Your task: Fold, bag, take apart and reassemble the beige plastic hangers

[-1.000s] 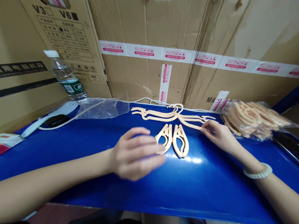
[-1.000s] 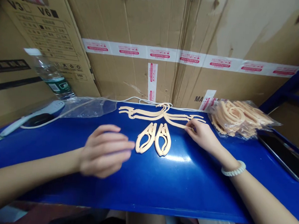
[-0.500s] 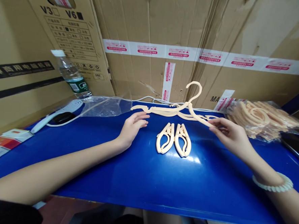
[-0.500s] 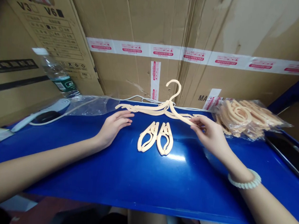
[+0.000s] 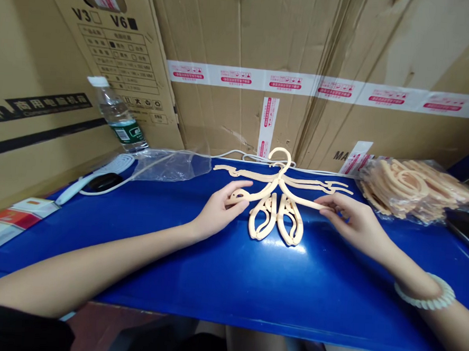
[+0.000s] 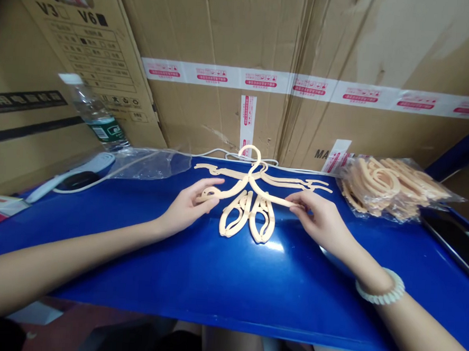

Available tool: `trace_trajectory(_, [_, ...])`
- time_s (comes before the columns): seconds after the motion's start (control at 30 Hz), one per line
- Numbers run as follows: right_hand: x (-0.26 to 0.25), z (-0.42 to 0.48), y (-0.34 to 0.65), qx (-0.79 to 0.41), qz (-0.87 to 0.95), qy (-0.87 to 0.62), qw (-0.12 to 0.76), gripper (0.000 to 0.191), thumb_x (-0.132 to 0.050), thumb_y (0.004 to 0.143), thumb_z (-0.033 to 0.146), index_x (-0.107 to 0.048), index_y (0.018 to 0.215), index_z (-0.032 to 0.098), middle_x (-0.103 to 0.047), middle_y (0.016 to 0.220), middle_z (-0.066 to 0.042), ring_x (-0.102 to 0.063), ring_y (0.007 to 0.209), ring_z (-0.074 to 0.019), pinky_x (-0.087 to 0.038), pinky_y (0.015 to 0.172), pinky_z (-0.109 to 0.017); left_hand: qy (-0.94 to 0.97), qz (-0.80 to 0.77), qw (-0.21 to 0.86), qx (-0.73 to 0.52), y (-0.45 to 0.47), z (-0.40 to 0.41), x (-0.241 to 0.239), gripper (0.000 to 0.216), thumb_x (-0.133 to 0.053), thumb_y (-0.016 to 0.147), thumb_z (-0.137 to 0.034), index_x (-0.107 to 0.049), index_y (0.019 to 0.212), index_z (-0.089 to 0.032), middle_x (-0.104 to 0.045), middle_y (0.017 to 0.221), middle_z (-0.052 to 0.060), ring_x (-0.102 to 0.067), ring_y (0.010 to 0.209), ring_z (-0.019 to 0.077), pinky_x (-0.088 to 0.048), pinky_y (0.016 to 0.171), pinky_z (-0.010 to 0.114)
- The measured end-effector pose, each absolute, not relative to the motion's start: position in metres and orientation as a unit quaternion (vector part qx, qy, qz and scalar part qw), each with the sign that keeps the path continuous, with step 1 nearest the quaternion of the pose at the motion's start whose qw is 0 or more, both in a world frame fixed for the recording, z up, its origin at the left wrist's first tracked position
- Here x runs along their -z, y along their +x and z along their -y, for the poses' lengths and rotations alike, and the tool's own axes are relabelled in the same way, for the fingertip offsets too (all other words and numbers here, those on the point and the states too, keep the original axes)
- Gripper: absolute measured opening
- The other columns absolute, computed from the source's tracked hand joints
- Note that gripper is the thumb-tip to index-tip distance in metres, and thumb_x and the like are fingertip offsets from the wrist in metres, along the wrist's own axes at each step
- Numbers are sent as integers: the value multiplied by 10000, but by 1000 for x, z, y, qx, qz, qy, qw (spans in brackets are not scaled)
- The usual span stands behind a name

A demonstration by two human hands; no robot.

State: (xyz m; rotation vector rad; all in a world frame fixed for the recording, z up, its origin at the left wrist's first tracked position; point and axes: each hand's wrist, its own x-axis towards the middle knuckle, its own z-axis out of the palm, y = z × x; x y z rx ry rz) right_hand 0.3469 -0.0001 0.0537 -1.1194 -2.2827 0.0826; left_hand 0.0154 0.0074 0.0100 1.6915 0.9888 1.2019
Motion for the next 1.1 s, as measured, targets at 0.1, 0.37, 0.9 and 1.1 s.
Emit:
trace_trajectory(0.1, [-53, -1, 347, 18, 876, -389, 285, 184, -533, 1001, 278, -668, 1103, 206, -681, 900, -77, -617, 809, -243, -503, 719, -372, 685, -412, 377, -468, 13, -7, -11, 296, -633, 910, -320, -671, 1168, -179, -696, 1072, 62, -644, 864, 171, -520, 815, 296])
trace_trajectory(0.37, [-55, 9, 346, 216, 873, -400, 177, 359, -454, 942, 108, -692, 1197, 190, -759, 1042, -124, -654, 832, -289, -452, 696, -390, 672, -426, 367, -482, 13, -7, -12, 285, -659, 899, -338, -685, 1135, -179, -705, 998, 58, -654, 867, 189, -517, 776, 284])
trace_trajectory(0.9, [-52, 10, 334, 32, 814, -431, 388, 309, -587, 967, 264, -647, 1270, 265, -621, 1272, -127, -689, 913, -245, -595, 795, -398, 654, -411, 403, -491, 14, -6, -16, 296, -660, 862, -297, -673, 1130, -172, -669, 874, 27, -597, 676, 135, -506, 645, 252])
trace_trajectory(1.1, [-51, 2, 343, -183, 749, -463, 437, 322, -695, 896, 402, -717, 1177, 246, -744, 1141, -89, -709, 945, -284, -606, 838, -440, 627, -408, 412, -521, 16, -4, -16, 300, -707, 828, -308, -665, 1092, -172, -670, 846, 19, -640, 689, 144, -539, 685, 271])
